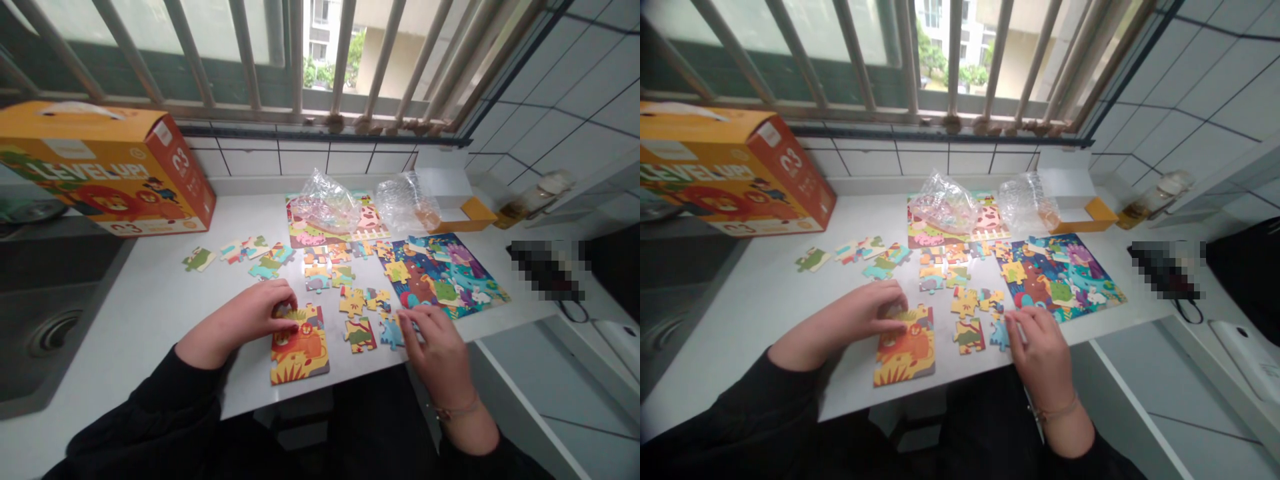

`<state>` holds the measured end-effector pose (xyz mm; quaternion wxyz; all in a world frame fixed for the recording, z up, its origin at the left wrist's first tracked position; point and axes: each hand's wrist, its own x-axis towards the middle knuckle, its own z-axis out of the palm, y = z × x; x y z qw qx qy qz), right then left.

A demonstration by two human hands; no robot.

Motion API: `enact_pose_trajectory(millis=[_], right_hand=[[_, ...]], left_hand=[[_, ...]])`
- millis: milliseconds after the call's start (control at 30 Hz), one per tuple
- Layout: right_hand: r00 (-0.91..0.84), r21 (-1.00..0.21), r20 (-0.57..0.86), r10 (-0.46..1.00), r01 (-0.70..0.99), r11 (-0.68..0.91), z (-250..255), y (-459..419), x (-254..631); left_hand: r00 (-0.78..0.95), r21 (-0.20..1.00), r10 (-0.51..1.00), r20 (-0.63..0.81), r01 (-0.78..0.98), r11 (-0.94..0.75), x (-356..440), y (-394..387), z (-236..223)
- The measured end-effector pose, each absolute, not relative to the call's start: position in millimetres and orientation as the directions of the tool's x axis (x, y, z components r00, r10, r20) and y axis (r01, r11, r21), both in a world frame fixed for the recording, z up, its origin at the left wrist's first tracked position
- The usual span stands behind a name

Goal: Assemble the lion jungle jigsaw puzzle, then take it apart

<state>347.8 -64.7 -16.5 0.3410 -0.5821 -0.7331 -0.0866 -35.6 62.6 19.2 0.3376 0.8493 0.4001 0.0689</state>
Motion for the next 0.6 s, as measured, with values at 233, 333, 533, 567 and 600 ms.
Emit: enact_pose_trajectory(millis=[233,333,533,567,600], right_hand=[[-0.238,-0.408,0.641,0.730,0.700,0.586,-18.8,-77.8,255.3],[-0.311,-0.367,0.650,0.693,0.670,0.645,-27.7,-77.4,245.1],[-0.297,-0.395,0.638,0.710,0.665,0.633,-35.9,-77.6,248.9],[-0.299,-0.397,0.638,0.709,0.661,0.636,-36.0,-77.9,249.6],[-0.302,-0.397,0.641,0.706,0.657,0.641,-35.9,-78.2,250.0]], left_hand=[[0.538,0.562,0.842,-0.044,0.710,-0.424,-43.5,61.6,25.2],[0.431,0.541,0.902,0.023,0.753,-0.374,-50.1,63.3,26.5],[0.042,0.440,0.997,0.061,0.896,-0.065,-77.9,73.9,24.4],[-0.014,0.417,0.999,0.048,0.909,-0.007,-84.4,75.8,23.8],[-0.065,0.393,0.997,0.036,0.918,0.045,-90.9,77.5,23.1]])
